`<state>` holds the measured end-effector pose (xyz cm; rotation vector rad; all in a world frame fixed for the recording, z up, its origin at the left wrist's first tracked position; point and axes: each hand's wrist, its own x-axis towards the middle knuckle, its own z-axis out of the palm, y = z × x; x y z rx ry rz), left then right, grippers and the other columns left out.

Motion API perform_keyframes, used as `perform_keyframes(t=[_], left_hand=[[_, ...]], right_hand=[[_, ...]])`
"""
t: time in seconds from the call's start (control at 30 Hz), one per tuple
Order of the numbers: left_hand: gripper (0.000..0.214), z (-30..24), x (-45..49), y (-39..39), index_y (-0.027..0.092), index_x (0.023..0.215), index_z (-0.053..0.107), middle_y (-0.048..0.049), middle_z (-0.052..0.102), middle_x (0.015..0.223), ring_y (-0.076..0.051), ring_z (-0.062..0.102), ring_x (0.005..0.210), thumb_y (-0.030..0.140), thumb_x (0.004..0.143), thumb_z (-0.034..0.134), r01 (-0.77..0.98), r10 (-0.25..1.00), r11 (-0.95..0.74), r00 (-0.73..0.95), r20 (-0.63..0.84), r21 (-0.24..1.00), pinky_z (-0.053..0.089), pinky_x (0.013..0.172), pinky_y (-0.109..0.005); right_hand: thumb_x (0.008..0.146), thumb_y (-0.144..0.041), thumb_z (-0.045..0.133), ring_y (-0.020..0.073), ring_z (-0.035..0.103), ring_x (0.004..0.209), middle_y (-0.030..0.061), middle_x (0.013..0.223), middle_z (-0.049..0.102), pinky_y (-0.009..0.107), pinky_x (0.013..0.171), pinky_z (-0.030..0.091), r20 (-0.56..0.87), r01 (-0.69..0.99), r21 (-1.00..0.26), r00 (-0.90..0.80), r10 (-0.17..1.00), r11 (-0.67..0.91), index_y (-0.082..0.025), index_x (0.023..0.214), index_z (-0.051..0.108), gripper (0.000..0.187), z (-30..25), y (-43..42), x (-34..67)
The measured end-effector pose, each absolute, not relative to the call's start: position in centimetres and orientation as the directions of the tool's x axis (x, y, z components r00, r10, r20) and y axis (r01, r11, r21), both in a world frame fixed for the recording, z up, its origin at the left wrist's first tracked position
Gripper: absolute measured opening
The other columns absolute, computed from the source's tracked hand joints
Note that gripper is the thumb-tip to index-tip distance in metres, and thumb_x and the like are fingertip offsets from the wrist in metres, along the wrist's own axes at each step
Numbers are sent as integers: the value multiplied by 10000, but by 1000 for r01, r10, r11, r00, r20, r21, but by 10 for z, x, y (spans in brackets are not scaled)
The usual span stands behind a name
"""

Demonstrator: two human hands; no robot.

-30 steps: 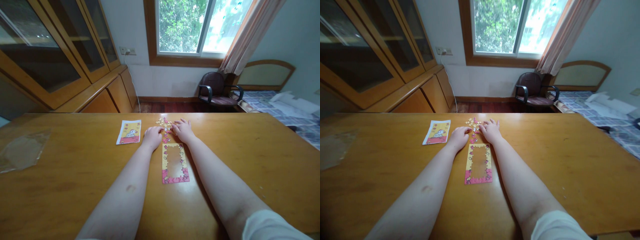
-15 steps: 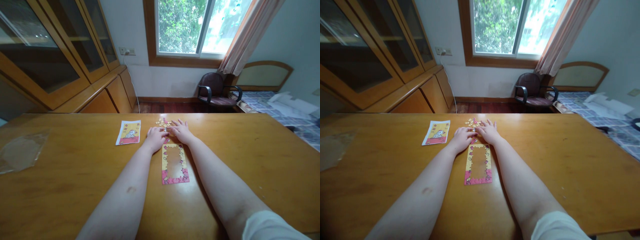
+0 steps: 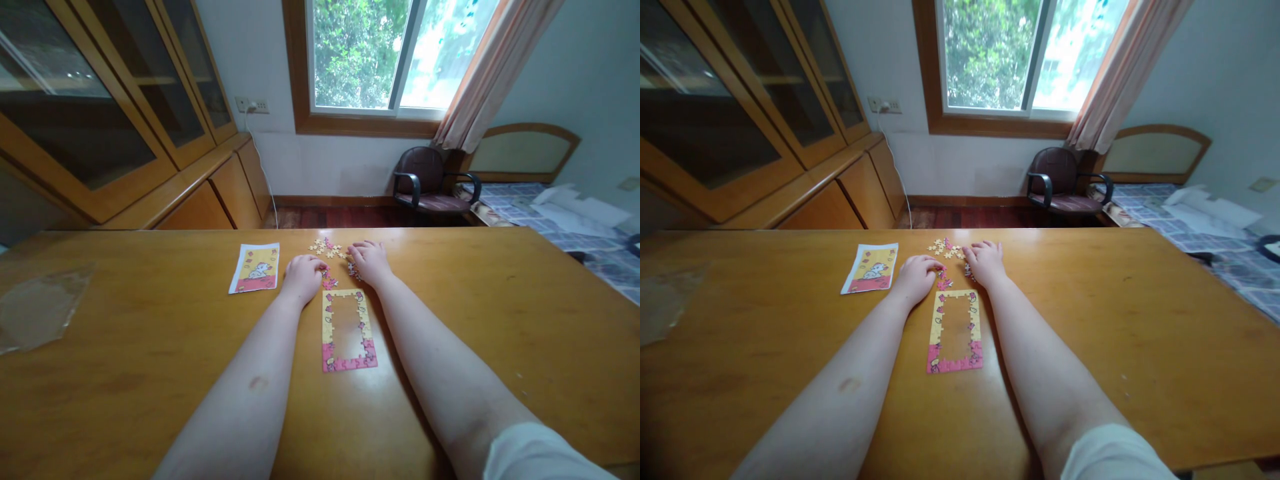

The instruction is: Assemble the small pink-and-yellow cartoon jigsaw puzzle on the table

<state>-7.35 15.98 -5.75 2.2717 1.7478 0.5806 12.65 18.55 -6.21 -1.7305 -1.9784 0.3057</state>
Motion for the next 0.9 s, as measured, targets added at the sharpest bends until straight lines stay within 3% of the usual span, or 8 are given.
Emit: perform_keyframes(t=[0.1,0.4,0.67,0.9], left_hand=[[370,-58,-73,160,270,982,735,-10,673,1115,-220,534,1087,129,779,460,874,963,-258,201,177,411,401,1004,-357],[394,-60,-74,161,242,1075,690,-33,660,1142,-228,531,1115,134,774,460,881,972,-226,172,163,416,400,1021,-363],[405,-65,-76,164,221,1111,666,-41,657,1156,-233,532,1127,140,771,462,880,971,-229,176,160,417,398,1023,-361],[405,-65,-76,163,212,1111,660,-47,655,1161,-230,537,1131,132,769,458,879,974,-215,162,157,427,396,1028,-365]], right_hand=[[971,-473,320,294,361,1311,12,1292,601,581,1108,80,171,881,-433,-127,977,190,-304,1039,726,445,-64,186,124],[973,-476,297,295,328,1332,5,1297,594,586,1113,54,144,882,-422,-161,976,208,-304,1004,736,472,-63,184,121],[969,-501,294,321,315,1343,22,1341,563,621,1101,59,133,900,-418,-74,988,123,-295,1107,697,473,-65,184,122],[974,-462,304,290,333,1347,22,1378,533,597,1116,88,206,876,-448,-95,974,180,-289,1221,623,439,-57,179,121]])
